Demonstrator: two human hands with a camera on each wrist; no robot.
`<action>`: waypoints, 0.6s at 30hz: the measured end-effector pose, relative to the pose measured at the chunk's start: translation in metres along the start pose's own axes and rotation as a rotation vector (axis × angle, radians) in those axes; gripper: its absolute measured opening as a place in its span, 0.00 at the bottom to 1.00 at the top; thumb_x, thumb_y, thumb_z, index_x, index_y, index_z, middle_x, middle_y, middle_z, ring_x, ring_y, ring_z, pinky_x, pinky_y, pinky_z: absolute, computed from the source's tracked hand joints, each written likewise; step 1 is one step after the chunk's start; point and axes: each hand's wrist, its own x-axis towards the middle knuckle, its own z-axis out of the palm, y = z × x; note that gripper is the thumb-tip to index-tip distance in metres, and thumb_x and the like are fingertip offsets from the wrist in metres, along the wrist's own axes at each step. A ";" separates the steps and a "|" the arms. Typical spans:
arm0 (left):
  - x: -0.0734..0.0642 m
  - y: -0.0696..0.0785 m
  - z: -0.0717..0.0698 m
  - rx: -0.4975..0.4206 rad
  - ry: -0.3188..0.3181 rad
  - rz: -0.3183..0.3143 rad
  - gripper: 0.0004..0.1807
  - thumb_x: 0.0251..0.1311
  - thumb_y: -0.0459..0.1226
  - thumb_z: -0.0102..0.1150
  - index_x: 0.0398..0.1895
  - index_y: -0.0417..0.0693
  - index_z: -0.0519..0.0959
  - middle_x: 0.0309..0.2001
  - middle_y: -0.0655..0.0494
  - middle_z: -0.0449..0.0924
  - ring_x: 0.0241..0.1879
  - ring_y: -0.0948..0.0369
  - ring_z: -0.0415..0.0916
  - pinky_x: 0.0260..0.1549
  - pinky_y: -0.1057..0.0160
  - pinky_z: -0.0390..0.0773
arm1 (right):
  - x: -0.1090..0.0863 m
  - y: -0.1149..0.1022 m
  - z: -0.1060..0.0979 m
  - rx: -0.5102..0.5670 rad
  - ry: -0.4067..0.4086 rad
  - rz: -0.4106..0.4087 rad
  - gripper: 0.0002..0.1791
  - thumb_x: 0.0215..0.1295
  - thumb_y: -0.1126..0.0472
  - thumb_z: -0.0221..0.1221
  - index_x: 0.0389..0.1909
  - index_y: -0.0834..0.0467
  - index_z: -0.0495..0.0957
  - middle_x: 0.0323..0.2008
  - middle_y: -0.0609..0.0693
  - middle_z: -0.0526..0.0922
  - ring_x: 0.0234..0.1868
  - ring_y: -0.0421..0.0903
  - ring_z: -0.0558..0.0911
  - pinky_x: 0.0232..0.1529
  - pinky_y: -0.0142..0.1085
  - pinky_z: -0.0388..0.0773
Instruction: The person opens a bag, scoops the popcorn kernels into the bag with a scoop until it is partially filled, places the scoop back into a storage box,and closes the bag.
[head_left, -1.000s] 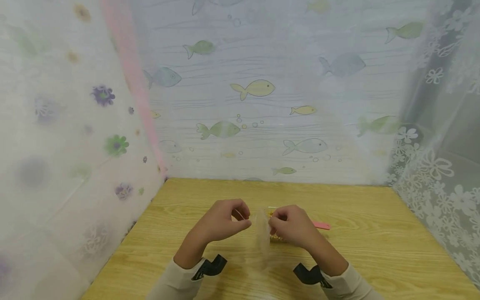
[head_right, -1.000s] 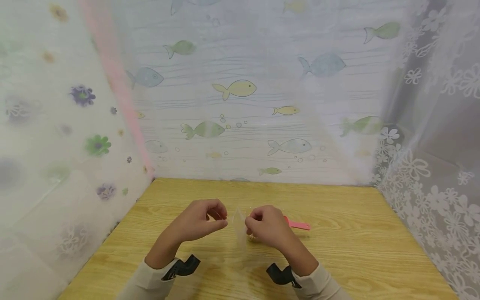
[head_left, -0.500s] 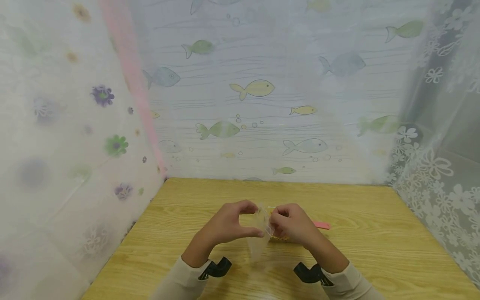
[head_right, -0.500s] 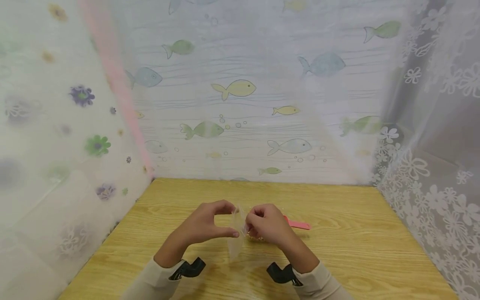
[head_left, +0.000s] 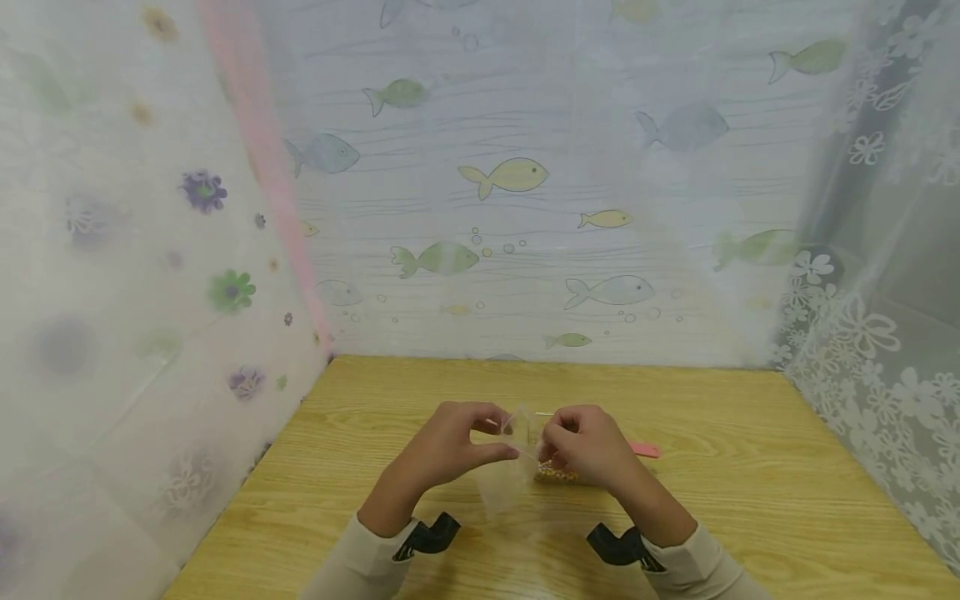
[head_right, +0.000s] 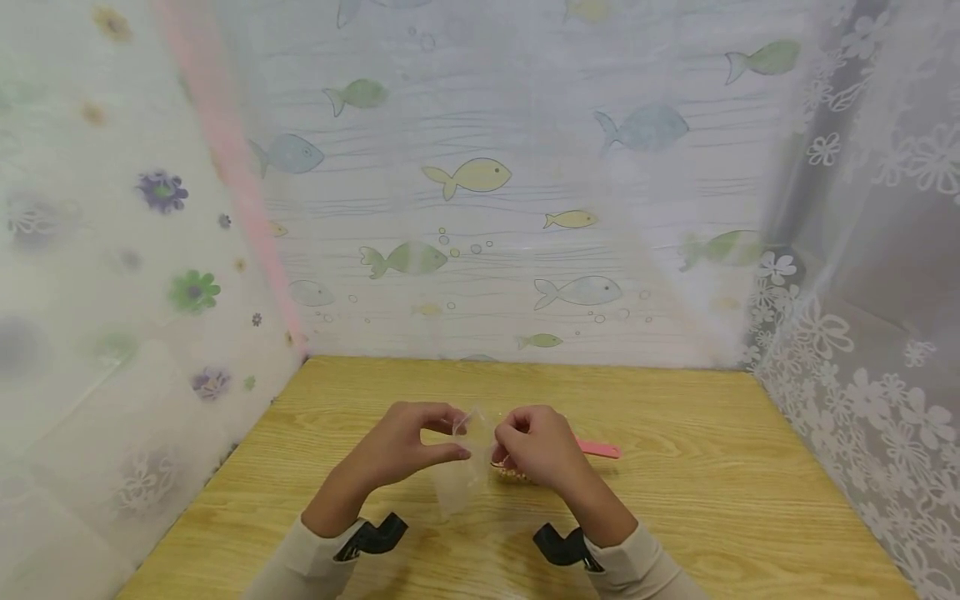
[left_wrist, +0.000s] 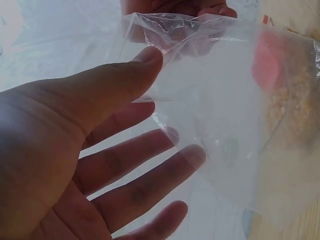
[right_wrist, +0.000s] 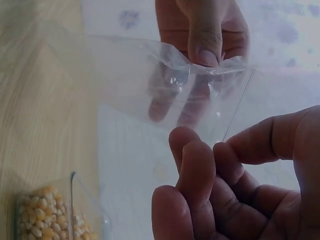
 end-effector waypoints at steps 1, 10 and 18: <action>0.000 0.000 -0.001 0.007 -0.004 -0.005 0.11 0.62 0.51 0.73 0.42 0.62 0.84 0.53 0.64 0.86 0.53 0.61 0.86 0.52 0.53 0.86 | 0.000 0.000 0.000 -0.019 0.012 0.005 0.14 0.70 0.62 0.54 0.25 0.59 0.83 0.25 0.51 0.87 0.26 0.50 0.84 0.30 0.45 0.84; 0.000 0.001 -0.004 0.224 0.002 0.132 0.11 0.63 0.48 0.73 0.34 0.64 0.77 0.58 0.63 0.84 0.59 0.64 0.81 0.55 0.60 0.82 | 0.001 0.000 0.002 -0.174 0.040 -0.013 0.15 0.69 0.62 0.55 0.21 0.54 0.81 0.20 0.49 0.84 0.17 0.44 0.76 0.18 0.34 0.71; -0.001 0.003 -0.004 0.082 -0.060 0.073 0.09 0.68 0.44 0.68 0.39 0.59 0.75 0.48 0.62 0.81 0.49 0.64 0.85 0.44 0.70 0.84 | -0.001 -0.002 0.002 -0.185 0.028 -0.030 0.15 0.69 0.62 0.56 0.21 0.54 0.82 0.20 0.50 0.84 0.15 0.43 0.73 0.15 0.33 0.67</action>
